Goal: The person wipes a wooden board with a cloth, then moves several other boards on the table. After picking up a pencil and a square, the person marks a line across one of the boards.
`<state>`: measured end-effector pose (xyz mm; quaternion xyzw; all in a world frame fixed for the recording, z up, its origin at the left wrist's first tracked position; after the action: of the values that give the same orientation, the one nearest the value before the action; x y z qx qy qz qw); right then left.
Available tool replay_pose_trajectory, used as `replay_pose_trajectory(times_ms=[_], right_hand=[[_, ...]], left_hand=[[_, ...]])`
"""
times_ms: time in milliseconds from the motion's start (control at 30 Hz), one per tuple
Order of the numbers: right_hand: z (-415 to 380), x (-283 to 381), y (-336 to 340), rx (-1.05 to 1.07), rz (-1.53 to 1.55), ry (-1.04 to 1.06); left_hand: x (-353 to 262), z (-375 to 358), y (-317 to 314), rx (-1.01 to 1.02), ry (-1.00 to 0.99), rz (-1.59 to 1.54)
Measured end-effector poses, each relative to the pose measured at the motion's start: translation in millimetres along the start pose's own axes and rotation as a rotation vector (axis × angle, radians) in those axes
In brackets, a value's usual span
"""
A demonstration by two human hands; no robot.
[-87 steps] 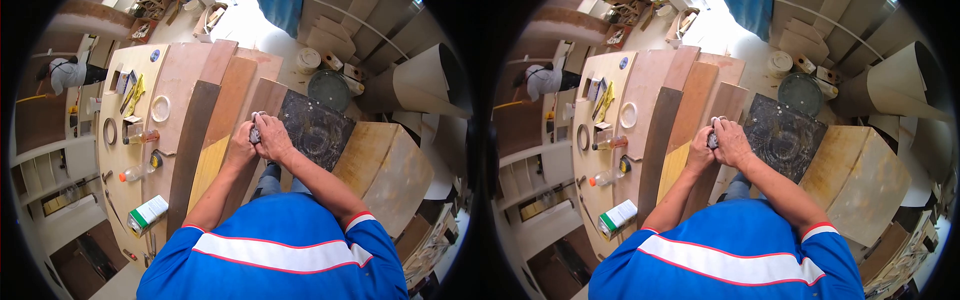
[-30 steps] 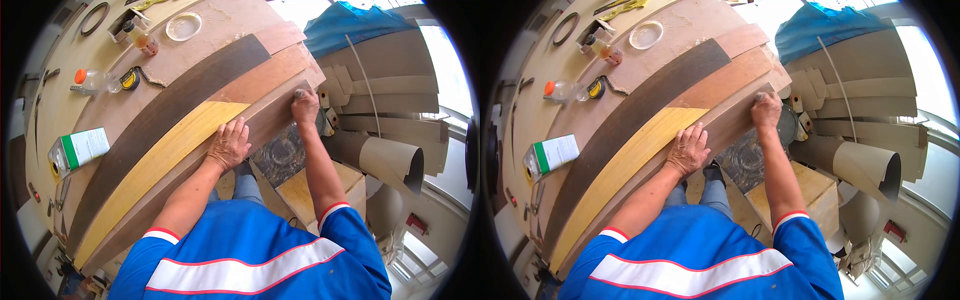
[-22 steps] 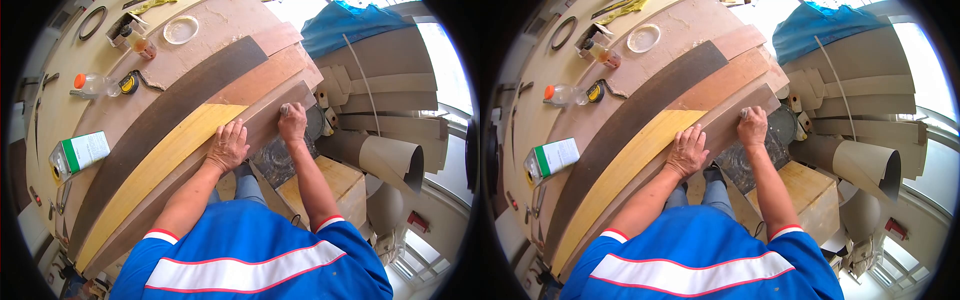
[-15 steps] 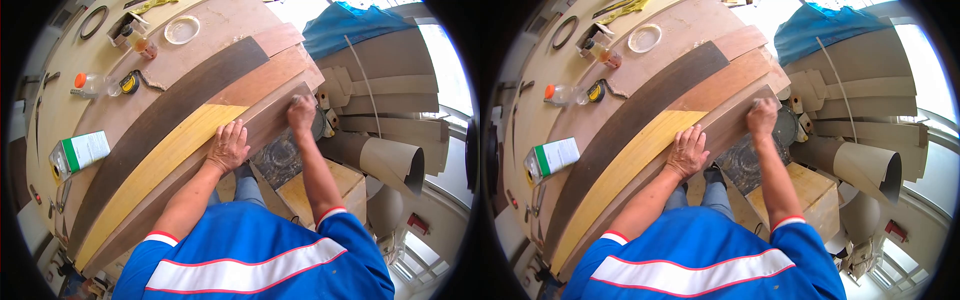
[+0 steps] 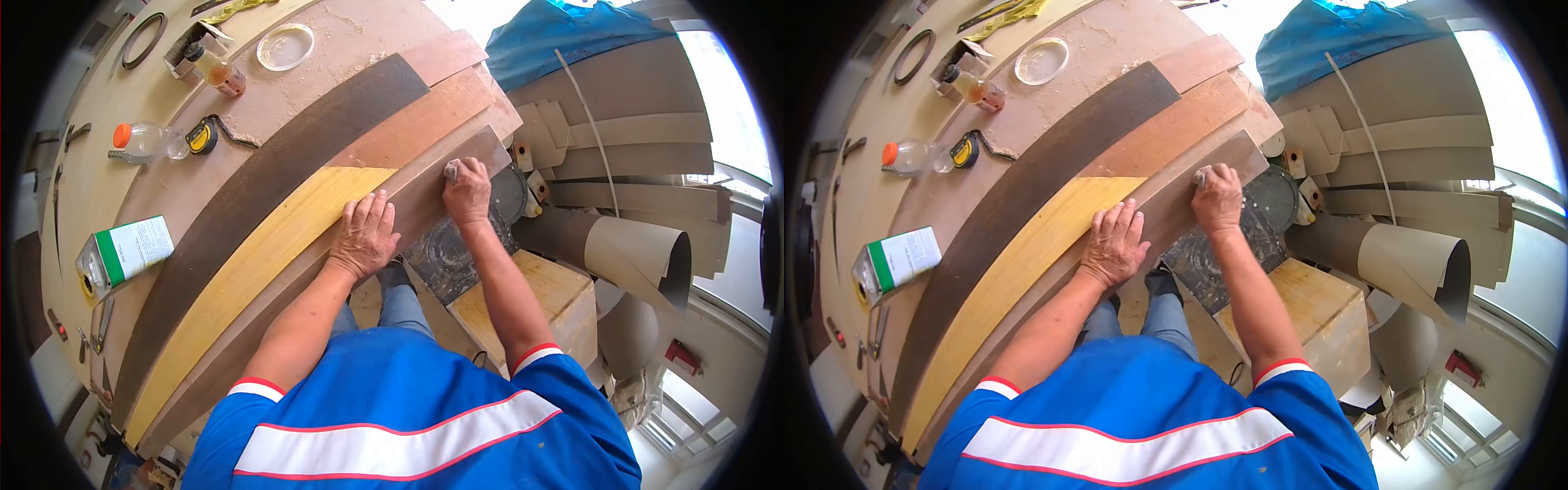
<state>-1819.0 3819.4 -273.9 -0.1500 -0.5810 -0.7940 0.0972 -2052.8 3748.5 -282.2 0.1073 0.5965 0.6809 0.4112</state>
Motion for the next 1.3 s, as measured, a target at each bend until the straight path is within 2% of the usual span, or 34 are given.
replay_pose_trajectory(times_ms=[33, 133, 267, 300, 367, 467, 500, 567, 667, 700, 767, 833, 867, 967, 1000, 1033, 1100, 1167, 1200, 1233, 1300], right_hand=[[8.1, -11.0, -1.0, -0.037, -0.006, 0.024], [46.7, -52.6, -1.5, -0.058, -0.107, -0.112], [21.4, -22.3, -2.3, -0.048, -0.132, -0.160], [3.9, -11.8, -3.5, -0.069, -0.062, -0.072], [-1.8, -3.8, 4.1, 0.004, 0.002, -0.060], [34.0, -52.3, 3.1, -0.083, -0.144, -0.099], [47.7, -57.2, 8.2, -0.064, -0.163, -0.185], [44.4, -47.2, 5.7, -0.061, -0.210, -0.194], [-0.1, -4.1, -6.6, -0.023, -0.058, -0.035], [-5.8, 1.4, -4.0, 0.032, 0.009, -0.027], [10.0, -17.4, -2.1, -0.029, -0.018, -0.005], [41.0, -44.6, 2.1, -0.030, -0.076, -0.100], [50.9, -51.1, -1.7, 0.056, -0.145, -0.159], [19.2, -21.0, -6.6, -0.067, -0.116, -0.103], [0.9, -5.6, -5.7, -0.075, -0.022, -0.043], [-9.9, 9.4, 2.3, 0.064, 0.000, -0.057], [-1.8, -9.3, 0.0, -0.004, 0.043, -0.008], [28.5, -40.4, 3.7, -0.025, -0.138, -0.111], [44.1, -50.3, 4.5, -0.077, -0.131, -0.140], [53.1, -53.9, 2.8, -0.017, -0.185, -0.190], [42.4, -45.7, -3.6, -0.027, -0.142, -0.223]], left_hand=[[1.8, 0.5, 1.7, 0.001, -0.003, 0.008], [1.9, -0.6, 1.3, -0.003, 0.007, 0.004], [5.5, -0.6, 1.0, -0.019, 0.011, 0.009], [5.7, 0.3, 1.7, -0.010, 0.012, 0.010], [-0.4, -2.4, -0.5, 0.006, 0.016, -0.003], [2.4, -1.4, -0.3, -0.004, 0.017, -0.004], [2.0, -0.8, 0.0, -0.012, 0.021, -0.006], [3.9, -2.9, 1.9, -0.016, 0.019, 0.005], [1.6, -1.1, -1.8, -0.022, 0.010, 0.020], [1.4, -1.8, -1.6, -0.012, 0.011, 0.020], [3.2, -0.2, -1.0, -0.008, 0.005, 0.024], [2.6, -1.1, -1.0, -0.016, 0.010, 0.021], [2.8, -2.0, -0.7, -0.013, 0.019, 0.023], [3.7, 1.4, 0.1, -0.002, 0.012, 0.027], [4.3, 1.3, -0.8, -0.001, 0.010, 0.031], [2.0, -0.6, -1.0, 0.005, 0.012, 0.030], [-0.3, -1.3, -0.1, 0.000, -0.004, 0.017], [1.6, 0.2, 3.6, -0.019, -0.025, 0.003], [1.8, 1.0, 5.1, -0.034, -0.034, -0.009], [1.7, 0.6, 5.9, -0.047, -0.047, -0.024], [1.6, -0.9, 4.3, -0.047, -0.067, -0.043]])
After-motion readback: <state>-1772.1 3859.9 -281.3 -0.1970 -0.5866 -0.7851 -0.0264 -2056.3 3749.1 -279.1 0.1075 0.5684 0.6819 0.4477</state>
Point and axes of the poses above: each hand's wrist, its own z-axis towards the middle knuckle, its own y-axis out of the back of the hand, x = y × z, the point moved 3 cm from there along z, towards the middle knuckle, and after that the axes turned 7 degrees about -y, right-handed, at the moved point
